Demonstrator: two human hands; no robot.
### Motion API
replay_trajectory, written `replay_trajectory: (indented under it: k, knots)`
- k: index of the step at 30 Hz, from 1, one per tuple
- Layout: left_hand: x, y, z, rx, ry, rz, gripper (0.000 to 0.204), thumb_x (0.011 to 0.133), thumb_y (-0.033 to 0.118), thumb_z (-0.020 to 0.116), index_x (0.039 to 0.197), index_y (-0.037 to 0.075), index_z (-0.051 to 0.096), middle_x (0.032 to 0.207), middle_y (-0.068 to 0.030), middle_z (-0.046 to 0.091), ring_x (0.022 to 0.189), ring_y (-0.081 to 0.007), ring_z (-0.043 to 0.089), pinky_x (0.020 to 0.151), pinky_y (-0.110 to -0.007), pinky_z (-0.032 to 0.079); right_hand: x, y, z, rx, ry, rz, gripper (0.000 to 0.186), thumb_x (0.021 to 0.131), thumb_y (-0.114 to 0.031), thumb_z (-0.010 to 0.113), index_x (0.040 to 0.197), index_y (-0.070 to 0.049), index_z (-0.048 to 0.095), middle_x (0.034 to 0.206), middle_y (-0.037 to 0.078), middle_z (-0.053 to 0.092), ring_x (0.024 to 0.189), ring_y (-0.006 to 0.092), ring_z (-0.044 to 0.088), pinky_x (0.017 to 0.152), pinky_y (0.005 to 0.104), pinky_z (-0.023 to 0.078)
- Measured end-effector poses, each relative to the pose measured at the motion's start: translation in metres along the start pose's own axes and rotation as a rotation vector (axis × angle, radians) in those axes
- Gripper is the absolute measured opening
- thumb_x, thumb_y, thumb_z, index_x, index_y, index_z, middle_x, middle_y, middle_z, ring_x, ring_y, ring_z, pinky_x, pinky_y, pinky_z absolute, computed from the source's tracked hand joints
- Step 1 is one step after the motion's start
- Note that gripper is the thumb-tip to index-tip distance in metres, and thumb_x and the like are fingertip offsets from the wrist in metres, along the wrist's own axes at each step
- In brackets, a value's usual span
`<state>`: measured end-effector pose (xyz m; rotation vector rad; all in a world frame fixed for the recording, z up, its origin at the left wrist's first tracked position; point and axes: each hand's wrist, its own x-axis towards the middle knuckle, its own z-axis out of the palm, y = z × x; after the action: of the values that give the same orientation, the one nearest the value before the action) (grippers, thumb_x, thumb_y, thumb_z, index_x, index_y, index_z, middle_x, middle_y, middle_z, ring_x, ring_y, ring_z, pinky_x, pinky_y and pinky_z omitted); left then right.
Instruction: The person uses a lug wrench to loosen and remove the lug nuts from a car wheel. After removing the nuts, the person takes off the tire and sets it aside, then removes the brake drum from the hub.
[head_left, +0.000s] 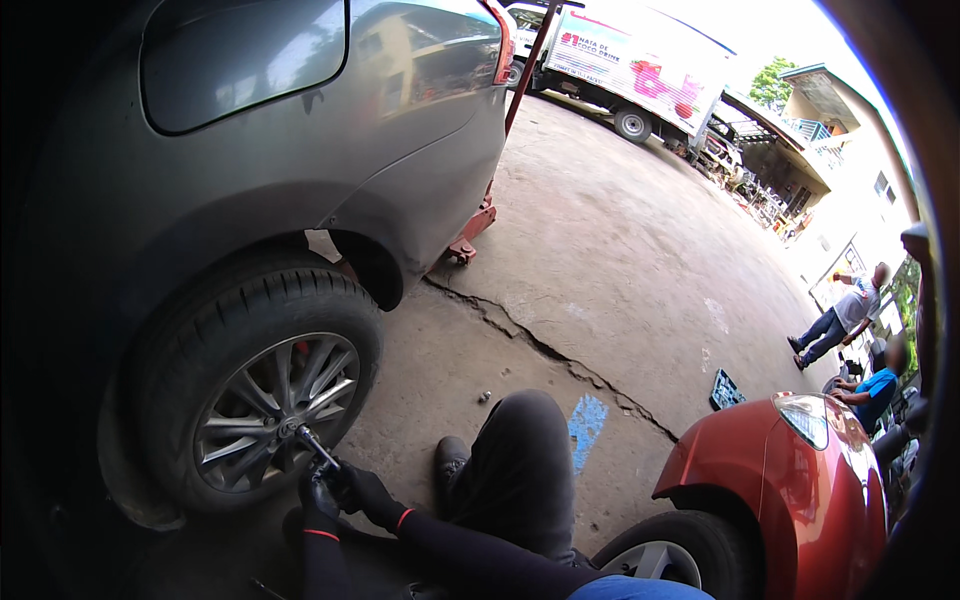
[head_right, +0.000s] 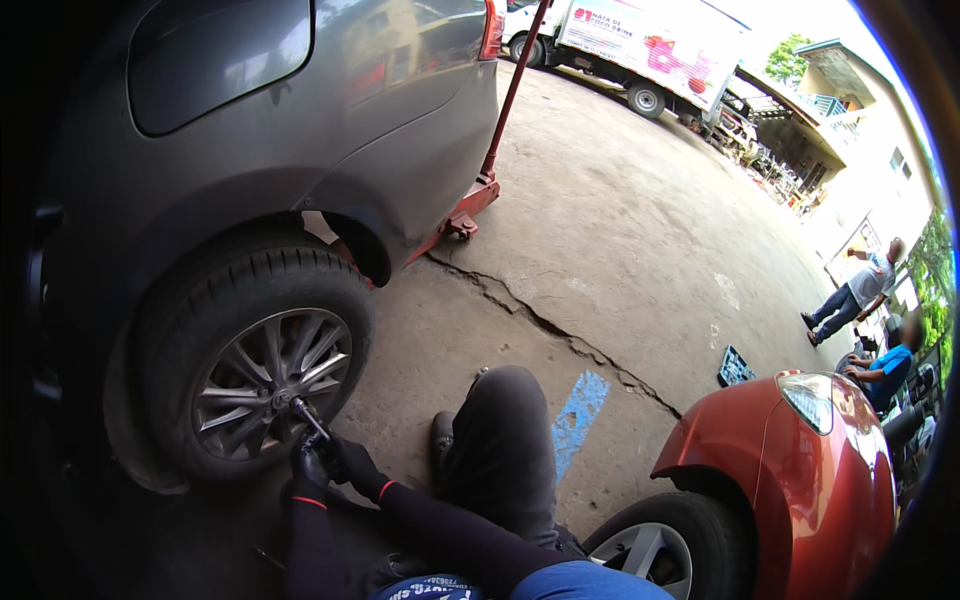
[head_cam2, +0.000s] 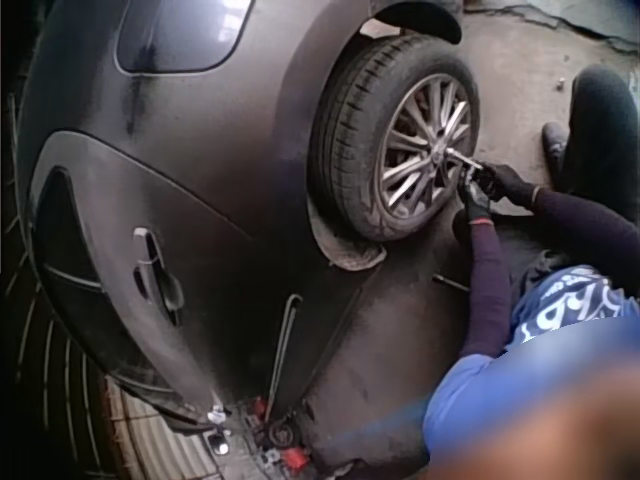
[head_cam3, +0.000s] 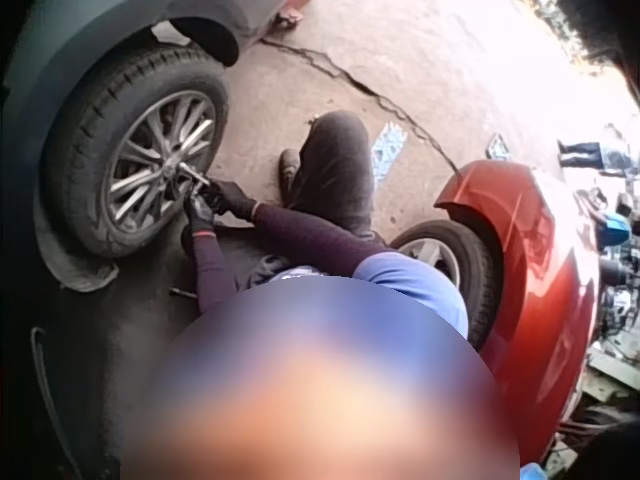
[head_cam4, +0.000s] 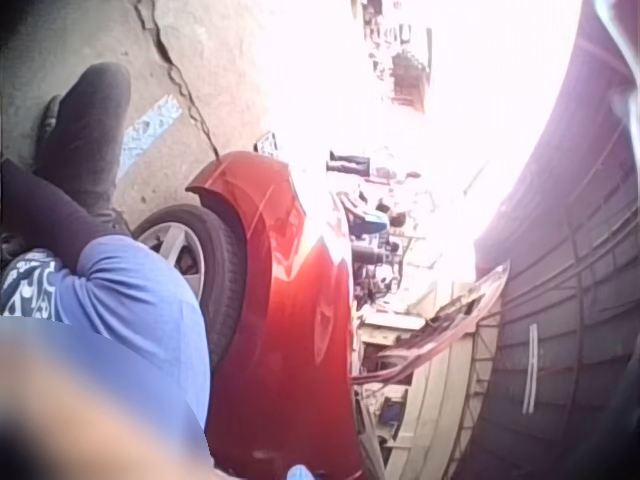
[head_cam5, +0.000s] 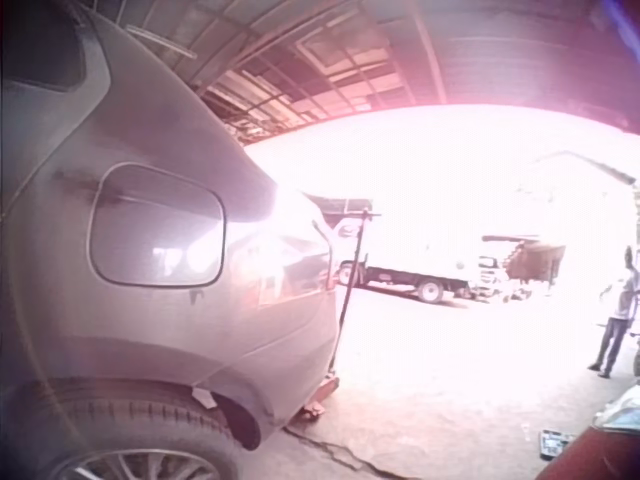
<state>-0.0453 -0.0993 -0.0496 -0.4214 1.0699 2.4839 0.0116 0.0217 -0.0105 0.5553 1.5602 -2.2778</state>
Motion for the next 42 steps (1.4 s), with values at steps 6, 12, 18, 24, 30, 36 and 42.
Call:
replay_trajectory:
  k: [6, 12, 18, 24, 30, 36, 42]
  knots:
    - [0.003, 0.006, -0.002, 0.161, -0.039, 0.066, 0.015, 0.095, 0.017, 0.065, 0.106, 0.007, 0.066, 0.087, -0.0029, 0.066, 0.078, -0.015, 0.064, 0.068, -0.027, 0.05, -0.002, 0.002, 0.004, -0.714, 0.352, -0.517, 0.05, 0.101, -0.051, 0.05, 0.101, -0.004, 0.065, 0.081, 0.006, 0.063, 0.07, 0.0145, 0.063, 0.063, 0.0298, 0.05]
    - [-0.003, 0.007, 0.01, 0.072, 0.039, -0.016, 0.015, 0.095, 0.021, 0.066, 0.101, 0.008, 0.065, 0.085, -0.0009, 0.063, 0.077, -0.0128, 0.061, 0.072, -0.027, 0.049, -0.006, -0.004, 0.001, -0.027, 0.049, -0.002, 0.042, 0.093, -0.043, 0.065, 0.099, -0.002, 0.062, 0.087, 0.015, 0.067, 0.069, 0.0226, 0.064, 0.066, 0.0407, 0.051]
    - [0.001, 0.008, 0.004, 0.22, -0.026, 0.067, 0.014, 0.093, 0.02, 0.068, 0.101, 0.008, 0.066, 0.081, 0.0015, 0.061, 0.07, -0.0108, 0.058, 0.065, -0.026, 0.043, -0.007, -0.005, 0.002, -0.786, 0.311, -0.462, 0.042, 0.096, -0.043, 0.062, 0.104, -0.002, 0.064, 0.087, 0.01, 0.068, 0.067, 0.0171, 0.064, 0.06, 0.0326, 0.052]
    - [0.01, 0.002, -0.002, 0.191, 0.007, 0.084, 0.012, 0.095, 0.018, 0.061, 0.102, 0.009, 0.065, 0.08, 0.0017, 0.061, 0.07, -0.0123, 0.059, 0.065, -0.027, 0.046, -0.003, -0.008, 0.0, 0.105, 0.092, -0.134, 0.034, 0.099, -0.031, 0.06, 0.11, 0.001, 0.062, 0.093, 0.007, 0.069, 0.064, 0.0137, 0.062, 0.061, 0.0274, 0.052]
    - [0.014, -0.005, -0.001, 0.447, 0.071, 0.189, 0.02, 0.092, 0.012, 0.071, 0.109, 0.003, 0.069, 0.087, -0.0003, 0.065, 0.079, -0.0108, 0.059, 0.072, -0.028, 0.046, 0.002, 0.006, 0.007, -0.614, 0.315, -0.6, 0.023, 0.087, -0.014, 0.073, 0.101, -0.001, 0.06, 0.087, 0.011, 0.063, 0.078, 0.0224, 0.063, 0.067, 0.0366, 0.051]
    - [0.002, -0.016, -0.017, 0.245, -0.038, 0.077, 0.036, 0.096, 0.008, 0.065, 0.131, 0.004, 0.06, 0.093, -0.0031, 0.069, 0.079, -0.0124, 0.066, 0.07, -0.027, 0.053, 0.016, 0.009, -0.005, -0.132, 0.253, -0.183, 0.032, 0.097, -0.031, 0.064, 0.104, 0.001, 0.062, 0.089, 0.008, 0.065, 0.076, 0.0136, 0.06, 0.068, 0.0286, 0.049]
    - [-0.014, -0.029, -0.023, 0.51, -0.014, 0.18, 0.028, 0.094, 0.004, 0.061, 0.121, 0.004, 0.066, 0.093, -0.0028, 0.069, 0.078, -0.0116, 0.064, 0.065, -0.029, 0.05, 0.02, 0.007, -0.004, -0.271, 0.183, -0.349, 0.035, 0.097, -0.03, 0.066, 0.111, 0.002, 0.063, 0.094, 0.007, 0.065, 0.085, 0.0144, 0.06, 0.075, 0.03, 0.05]
